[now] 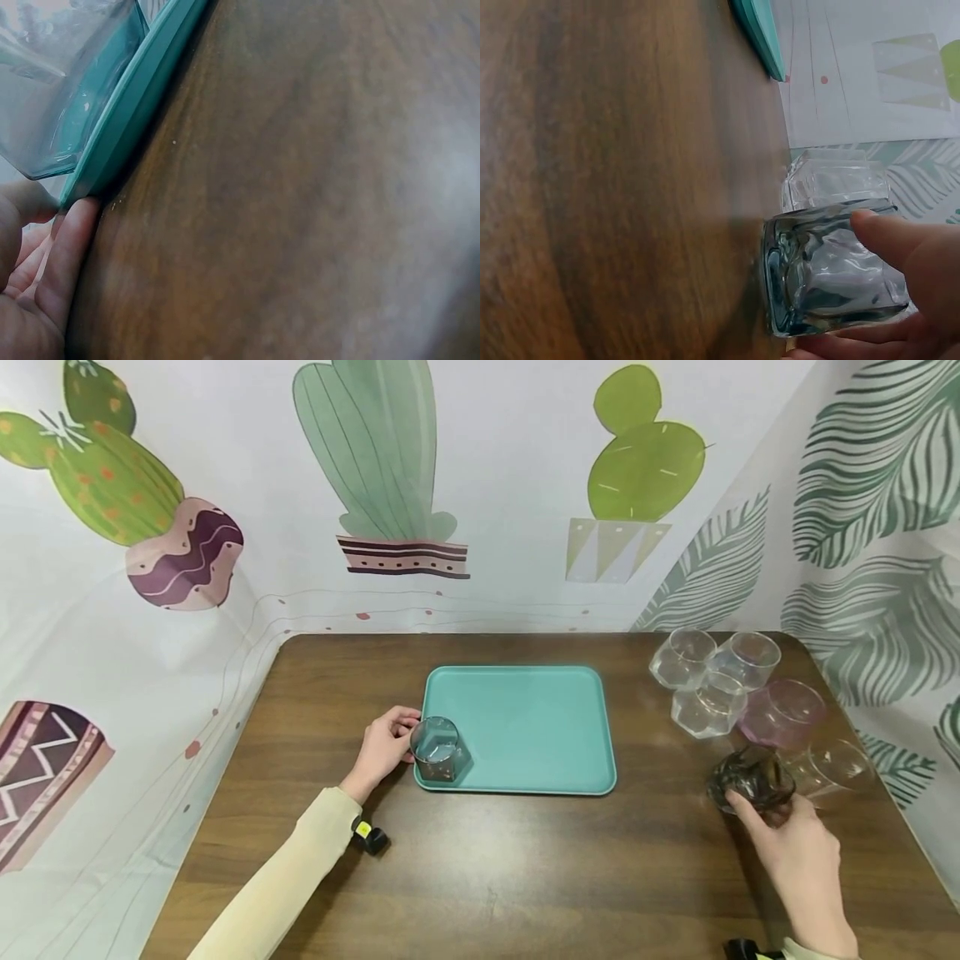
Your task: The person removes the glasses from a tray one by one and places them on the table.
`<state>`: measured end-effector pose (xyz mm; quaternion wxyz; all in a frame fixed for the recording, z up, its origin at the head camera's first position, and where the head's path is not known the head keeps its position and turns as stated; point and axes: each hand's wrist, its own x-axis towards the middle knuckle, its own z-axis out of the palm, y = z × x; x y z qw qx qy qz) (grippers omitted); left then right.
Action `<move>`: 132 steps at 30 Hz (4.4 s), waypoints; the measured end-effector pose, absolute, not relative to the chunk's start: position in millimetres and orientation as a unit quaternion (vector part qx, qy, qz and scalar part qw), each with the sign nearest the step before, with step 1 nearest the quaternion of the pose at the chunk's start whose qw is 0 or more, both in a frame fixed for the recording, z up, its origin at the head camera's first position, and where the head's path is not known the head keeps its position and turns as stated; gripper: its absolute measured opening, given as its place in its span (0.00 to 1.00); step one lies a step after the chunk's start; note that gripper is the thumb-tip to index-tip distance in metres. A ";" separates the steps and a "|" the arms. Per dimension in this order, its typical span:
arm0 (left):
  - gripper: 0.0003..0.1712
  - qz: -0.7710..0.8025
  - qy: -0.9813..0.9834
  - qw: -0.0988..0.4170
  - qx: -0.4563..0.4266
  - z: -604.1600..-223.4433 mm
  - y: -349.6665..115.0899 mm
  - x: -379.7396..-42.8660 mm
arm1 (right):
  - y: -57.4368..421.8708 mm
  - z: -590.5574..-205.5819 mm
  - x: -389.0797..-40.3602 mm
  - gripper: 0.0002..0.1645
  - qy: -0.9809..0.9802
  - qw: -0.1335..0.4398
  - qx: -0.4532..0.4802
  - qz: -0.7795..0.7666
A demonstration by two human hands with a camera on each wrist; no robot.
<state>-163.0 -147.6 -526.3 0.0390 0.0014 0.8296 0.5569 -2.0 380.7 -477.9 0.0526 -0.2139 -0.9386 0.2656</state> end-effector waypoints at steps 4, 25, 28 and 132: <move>0.11 0.556 0.830 0.041 -0.002 -526.3 -146.9 -163.0 | 385.0 -478.0 -2.3 0.39 -0.947 0.018 -0.212 0.242; 0.12 0.553 0.832 0.042 0.005 -526.4 -148.2 -161.8 | 395.1 -477.6 -8.7 0.48 -0.938 -0.023 -0.254 0.237; 0.11 0.552 0.833 0.042 0.003 -527.4 -148.1 -162.1 | 394.5 -478.1 -9.1 0.47 -0.938 -0.018 -0.255 0.236; 0.12 0.556 0.831 0.033 0.009 -528.8 -147.9 -161.9 | 86.6 -480.3 -107.0 0.53 -0.889 -0.021 0.211 0.405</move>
